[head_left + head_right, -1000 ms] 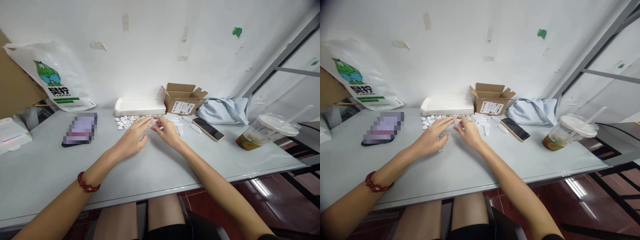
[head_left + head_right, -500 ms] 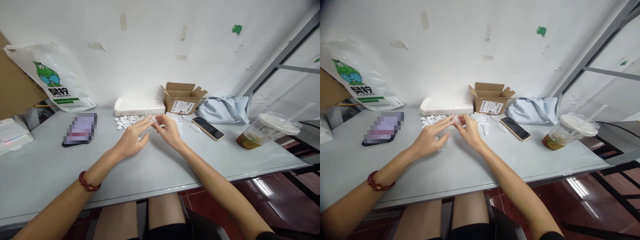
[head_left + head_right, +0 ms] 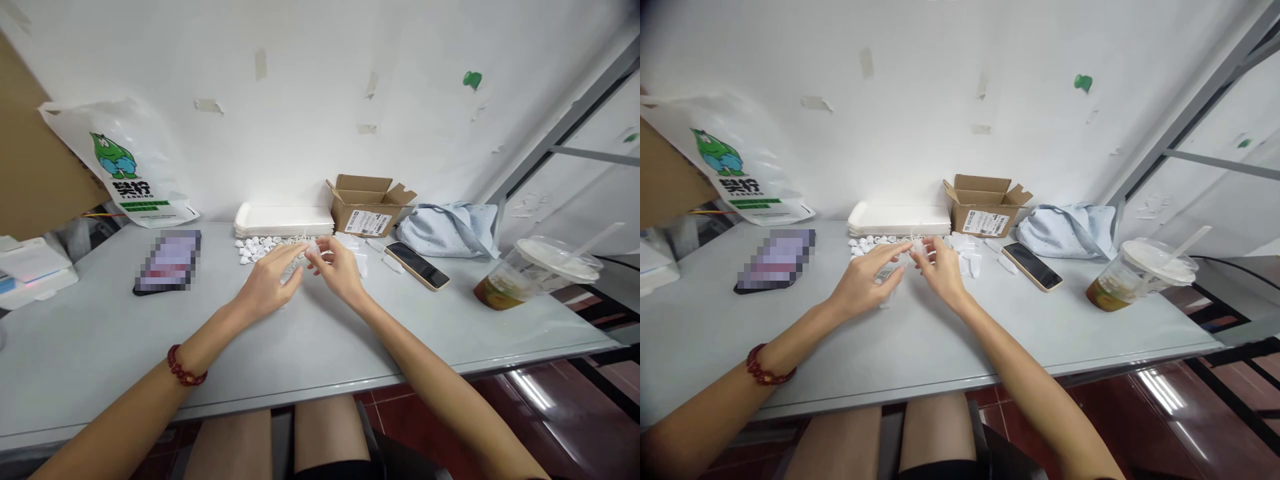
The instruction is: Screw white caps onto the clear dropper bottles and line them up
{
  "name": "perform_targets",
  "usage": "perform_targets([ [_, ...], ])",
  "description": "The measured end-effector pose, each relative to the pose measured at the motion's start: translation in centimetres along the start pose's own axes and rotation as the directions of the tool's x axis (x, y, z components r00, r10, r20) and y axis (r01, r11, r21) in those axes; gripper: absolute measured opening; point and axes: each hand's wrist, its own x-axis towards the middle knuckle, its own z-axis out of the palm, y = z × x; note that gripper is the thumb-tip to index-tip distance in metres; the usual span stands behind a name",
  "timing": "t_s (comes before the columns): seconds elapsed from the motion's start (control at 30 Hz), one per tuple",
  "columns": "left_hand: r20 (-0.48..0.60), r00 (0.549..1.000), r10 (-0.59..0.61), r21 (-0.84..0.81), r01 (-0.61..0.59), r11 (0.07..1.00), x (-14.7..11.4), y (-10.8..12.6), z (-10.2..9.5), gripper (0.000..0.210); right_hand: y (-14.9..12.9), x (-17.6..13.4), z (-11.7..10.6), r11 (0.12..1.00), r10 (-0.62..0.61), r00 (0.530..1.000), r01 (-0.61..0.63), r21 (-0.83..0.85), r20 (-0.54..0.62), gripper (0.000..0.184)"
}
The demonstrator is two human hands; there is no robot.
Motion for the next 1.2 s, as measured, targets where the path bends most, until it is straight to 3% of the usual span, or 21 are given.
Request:
perform_targets([
  [0.07, -0.011, 1.0, 0.007, 0.023, -0.007, 1.0, 0.0, 0.0, 0.0, 0.042, 0.1, -0.1, 0.2, 1.0, 0.001, 1.0, -0.001, 0.015, -0.001, 0.035],
  [0.2, 0.002, 0.991, 0.137, 0.069, -0.137, 0.988, 0.0, -0.4, 0.3, 0.046, 0.0, -0.4, 0.5, 0.998, 0.02, 1.0, -0.021, 0.057, 0.012, 0.037],
  [0.33, 0.014, 0.982, 0.189, 0.113, -0.189, 0.975, 0.0, -0.7, 0.4, 0.04, -0.4, -0.9, 0.9, 0.994, 0.076, 0.996, -0.079, 0.08, 0.039, 0.035],
  [0.43, 0.045, 0.991, 0.129, 0.133, -0.134, 0.982, 0.1, -0.7, 0.1, 0.034, -0.6, -0.8, 0.6, 0.995, 0.091, 0.992, -0.094, 0.038, 0.083, 0.033],
  [0.53, 0.142, 0.99, -0.01, 0.114, -0.007, 0.994, 0.3, -0.8, -0.5, 0.034, -0.9, -0.3, -0.4, 0.991, 0.134, 0.953, -0.126, -0.045, 0.273, 0.027],
  [0.63, 0.303, 0.942, -0.145, 0.084, 0.125, 0.989, 0.2, -1.2, -1.2, 0.04, -1.3, 0.1, -1.5, 0.979, 0.204, 0.847, -0.179, -0.099, 0.491, 0.012],
  [0.8, 0.503, 0.829, -0.244, 0.081, 0.236, 0.968, -0.1, -1.8, -2.0, 0.048, -1.4, 0.0, -1.4, 0.968, 0.242, 0.753, -0.143, -0.206, 0.612, 0.008],
  [1.2, 0.623, 0.736, -0.265, 0.136, 0.232, 0.963, 0.0, -1.8, -2.3, 0.047, -0.4, -0.1, -0.6, 0.965, 0.209, 0.761, -0.058, -0.257, 0.615, 0.011],
])
